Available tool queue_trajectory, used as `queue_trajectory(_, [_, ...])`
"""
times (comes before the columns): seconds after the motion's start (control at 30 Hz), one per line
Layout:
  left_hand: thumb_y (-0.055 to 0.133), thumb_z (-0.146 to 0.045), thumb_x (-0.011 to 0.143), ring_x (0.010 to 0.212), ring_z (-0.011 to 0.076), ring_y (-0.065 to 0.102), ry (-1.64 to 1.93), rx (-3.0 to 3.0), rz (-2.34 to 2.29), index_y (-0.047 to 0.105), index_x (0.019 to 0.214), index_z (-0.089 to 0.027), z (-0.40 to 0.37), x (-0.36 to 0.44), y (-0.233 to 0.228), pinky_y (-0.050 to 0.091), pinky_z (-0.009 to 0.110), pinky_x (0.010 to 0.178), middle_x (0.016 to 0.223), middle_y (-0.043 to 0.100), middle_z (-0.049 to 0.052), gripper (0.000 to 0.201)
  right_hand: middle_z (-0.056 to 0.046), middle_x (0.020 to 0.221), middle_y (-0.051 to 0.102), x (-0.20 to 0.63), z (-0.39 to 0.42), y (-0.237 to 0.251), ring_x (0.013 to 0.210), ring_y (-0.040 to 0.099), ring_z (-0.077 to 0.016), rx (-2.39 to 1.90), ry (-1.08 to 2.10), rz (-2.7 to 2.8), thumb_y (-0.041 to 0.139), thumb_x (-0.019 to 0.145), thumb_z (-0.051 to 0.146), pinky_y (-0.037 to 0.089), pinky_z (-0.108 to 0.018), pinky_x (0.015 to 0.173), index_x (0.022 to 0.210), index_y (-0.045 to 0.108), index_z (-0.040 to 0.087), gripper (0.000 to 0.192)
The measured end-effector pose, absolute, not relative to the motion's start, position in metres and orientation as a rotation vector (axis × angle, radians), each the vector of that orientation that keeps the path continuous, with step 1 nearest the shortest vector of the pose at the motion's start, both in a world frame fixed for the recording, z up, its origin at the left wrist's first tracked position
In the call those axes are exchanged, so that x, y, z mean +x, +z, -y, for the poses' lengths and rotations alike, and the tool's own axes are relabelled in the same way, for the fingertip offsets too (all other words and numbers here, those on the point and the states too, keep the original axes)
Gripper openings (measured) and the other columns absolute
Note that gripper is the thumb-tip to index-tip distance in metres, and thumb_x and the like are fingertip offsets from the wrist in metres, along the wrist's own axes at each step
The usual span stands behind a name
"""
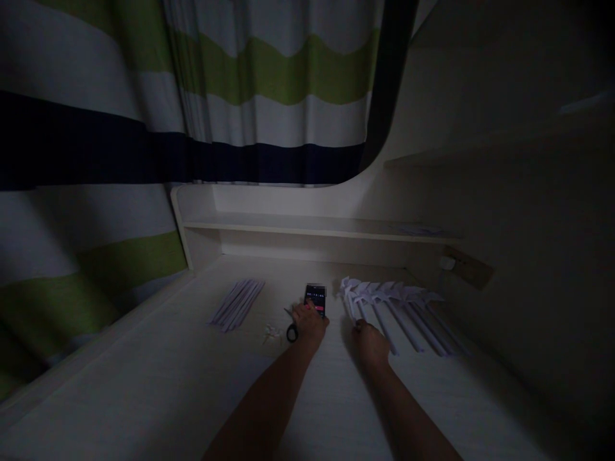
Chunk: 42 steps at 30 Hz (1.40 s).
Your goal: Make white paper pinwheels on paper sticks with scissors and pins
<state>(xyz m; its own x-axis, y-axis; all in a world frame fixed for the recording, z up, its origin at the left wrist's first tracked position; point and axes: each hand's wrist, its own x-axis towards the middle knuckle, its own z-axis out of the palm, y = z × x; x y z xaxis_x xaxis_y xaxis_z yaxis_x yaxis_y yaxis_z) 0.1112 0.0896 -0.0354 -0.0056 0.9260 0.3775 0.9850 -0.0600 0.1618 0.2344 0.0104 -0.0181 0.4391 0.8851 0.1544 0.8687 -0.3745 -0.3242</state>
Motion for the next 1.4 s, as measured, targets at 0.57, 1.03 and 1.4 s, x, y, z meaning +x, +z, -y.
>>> queue_trajectory(0.57, [0.054, -0.049, 0.062, 0.103, 0.0345, 0.037, -0.578, -2.116, 2.016, 0.038, 0.119, -0.006, -0.095, 0.096, -0.039, 0.017, 0.051, 0.089, 0.106, 0.048, 0.021, 0.073, -0.014, 0.082, 0.064, 0.229, -0.006, -0.015, 0.078, 0.061, -0.0240, -2.381, -0.067, 1.591, 0.037, 0.077, 0.023, 0.042, -0.029, 0.062, 0.083, 0.060, 0.012, 0.026])
queue_trajectory(1.03, [0.048, -0.058, 0.064, 0.104, 0.0363, 0.038, -0.521, -2.117, 2.012, 0.038, 0.120, -0.006, -0.096, 0.097, -0.037, 0.012, 0.055, 0.088, 0.107, 0.048, 0.022, 0.077, -0.014, 0.086, 0.063, 0.233, -0.009, -0.017, 0.077, 0.062, -0.0210, -2.360, -0.136, 1.605, 0.031, 0.082, 0.018, 0.043, -0.028, 0.062, 0.086, 0.057, 0.011, 0.027])
queue_trajectory(1.4, [0.047, -0.056, 0.066, 0.103, 0.0352, 0.037, -0.539, -2.129, 1.993, 0.038, 0.120, -0.006, -0.093, 0.100, -0.033, 0.014, 0.053, 0.089, 0.107, 0.047, 0.022, 0.074, -0.014, 0.081, 0.063, 0.230, -0.006, -0.017, 0.076, 0.062, -0.0229, -2.394, -0.116, 1.631, 0.036, 0.080, 0.018, 0.044, -0.029, 0.062, 0.083, 0.058, 0.010, 0.024])
